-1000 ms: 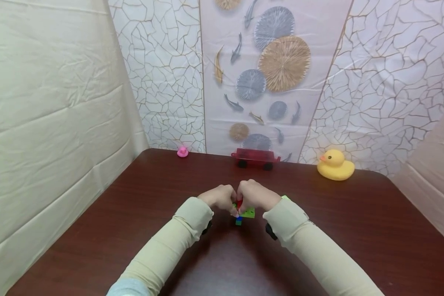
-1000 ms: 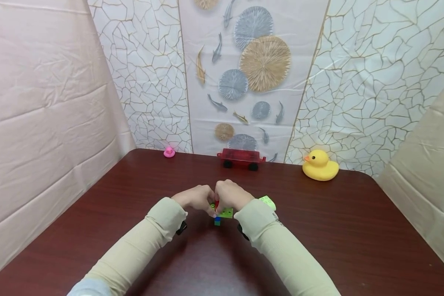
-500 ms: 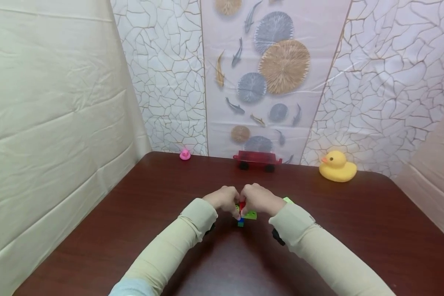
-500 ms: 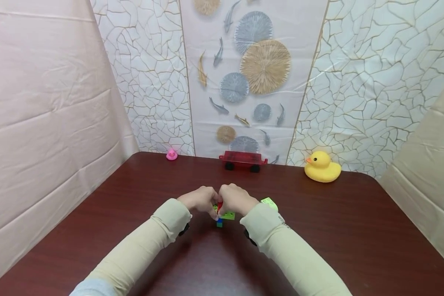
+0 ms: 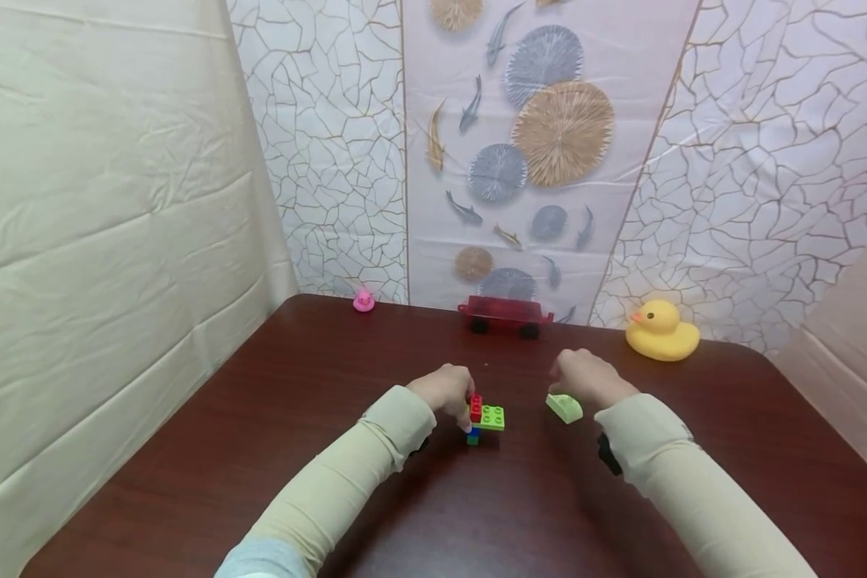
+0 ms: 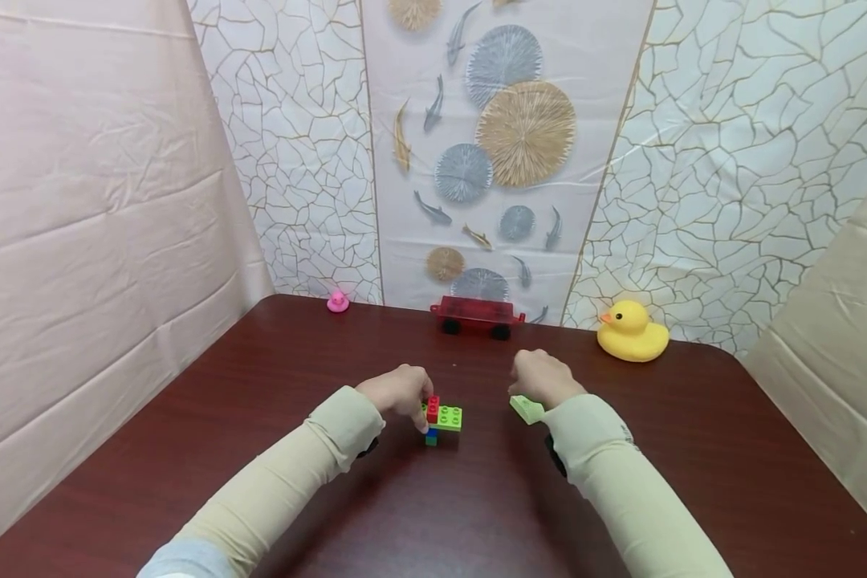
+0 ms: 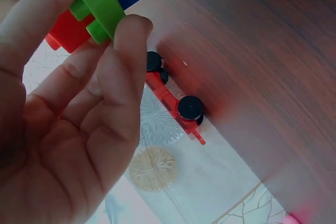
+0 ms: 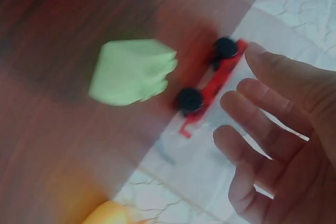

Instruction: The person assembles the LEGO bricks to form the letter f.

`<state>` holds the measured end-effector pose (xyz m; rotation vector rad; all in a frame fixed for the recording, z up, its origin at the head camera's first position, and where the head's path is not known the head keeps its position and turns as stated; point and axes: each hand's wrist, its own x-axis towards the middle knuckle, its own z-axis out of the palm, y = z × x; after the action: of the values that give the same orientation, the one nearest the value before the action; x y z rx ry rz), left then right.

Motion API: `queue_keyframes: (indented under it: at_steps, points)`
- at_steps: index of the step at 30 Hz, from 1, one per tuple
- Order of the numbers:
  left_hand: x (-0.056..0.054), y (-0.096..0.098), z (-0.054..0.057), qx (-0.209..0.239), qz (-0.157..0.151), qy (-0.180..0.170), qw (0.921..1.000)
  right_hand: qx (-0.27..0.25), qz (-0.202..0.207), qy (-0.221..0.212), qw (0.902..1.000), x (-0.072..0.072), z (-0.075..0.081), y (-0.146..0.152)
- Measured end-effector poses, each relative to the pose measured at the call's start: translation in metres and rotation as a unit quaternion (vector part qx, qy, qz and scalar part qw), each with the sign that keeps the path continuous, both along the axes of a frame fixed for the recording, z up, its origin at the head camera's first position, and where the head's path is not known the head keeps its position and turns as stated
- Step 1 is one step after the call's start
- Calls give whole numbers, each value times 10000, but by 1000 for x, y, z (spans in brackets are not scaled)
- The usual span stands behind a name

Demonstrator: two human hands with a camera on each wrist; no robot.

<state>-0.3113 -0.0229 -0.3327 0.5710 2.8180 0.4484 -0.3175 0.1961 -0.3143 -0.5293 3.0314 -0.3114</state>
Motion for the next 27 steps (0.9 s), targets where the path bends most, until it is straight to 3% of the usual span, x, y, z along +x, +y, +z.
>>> queue_keyframes:
  at_steps: [14, 27]
  points:
    - [2, 2, 1, 82, 28, -29, 10000, 392, -739, -183, 9963, -6, -28, 15]
    - [0, 0, 0, 31, 92, -74, 9999, 407, -752, -153, 9962, -9, -52, 10]
